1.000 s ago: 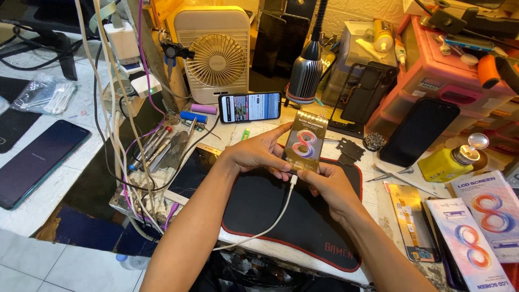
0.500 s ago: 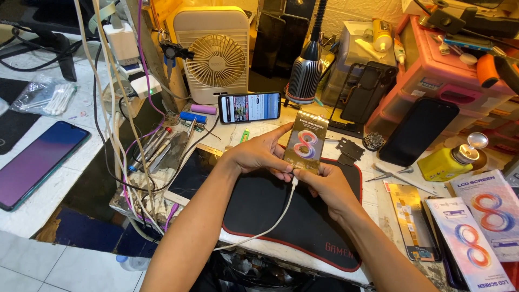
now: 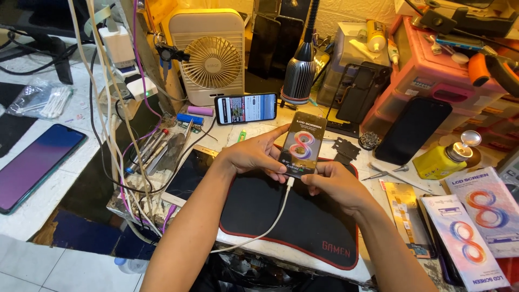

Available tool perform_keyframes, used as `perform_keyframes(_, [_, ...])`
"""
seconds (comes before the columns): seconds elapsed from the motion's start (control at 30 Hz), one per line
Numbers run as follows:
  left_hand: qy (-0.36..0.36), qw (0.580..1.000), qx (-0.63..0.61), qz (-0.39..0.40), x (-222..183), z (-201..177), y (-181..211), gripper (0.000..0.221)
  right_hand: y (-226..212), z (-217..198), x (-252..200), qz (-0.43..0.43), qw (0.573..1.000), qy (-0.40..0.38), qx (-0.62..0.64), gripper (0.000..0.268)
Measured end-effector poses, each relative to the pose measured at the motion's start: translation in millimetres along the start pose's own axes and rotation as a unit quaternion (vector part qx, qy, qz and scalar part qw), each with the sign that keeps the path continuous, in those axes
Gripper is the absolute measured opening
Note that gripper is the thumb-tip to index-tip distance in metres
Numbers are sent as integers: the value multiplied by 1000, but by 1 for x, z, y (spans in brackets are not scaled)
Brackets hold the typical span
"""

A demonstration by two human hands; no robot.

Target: Connecting a replacement screen to a mobile phone motherboard and testing the display functionality.

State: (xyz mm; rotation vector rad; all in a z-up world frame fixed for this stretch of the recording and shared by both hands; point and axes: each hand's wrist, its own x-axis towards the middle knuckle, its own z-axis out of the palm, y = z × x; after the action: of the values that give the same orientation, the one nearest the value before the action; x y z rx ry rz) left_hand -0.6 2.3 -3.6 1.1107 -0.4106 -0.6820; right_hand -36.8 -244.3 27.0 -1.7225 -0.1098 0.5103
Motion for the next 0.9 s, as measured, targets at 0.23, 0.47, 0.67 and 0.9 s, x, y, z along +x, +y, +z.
perform_keyframes(0.23, [-22, 1000, -14, 18, -2, 2, 7, 125, -10, -14, -2, -19, 999, -37, -9, 25])
perform_keyframes(0.47, [-26, 999, 2, 39, -7, 14, 19, 131, -13, -5, -5, -55, 997, -8, 44, 35])
perform_keyframes(0.67, [-33, 998, 28, 42, -5, 6, 11, 130, -19, 5, -9, -49, 991, 5, 125, 37])
perform_keyframes(0.9, [-43, 998, 45, 27, -4, 15, 16, 125, 3, -3, 8, -31, 978, 6, 204, 40])
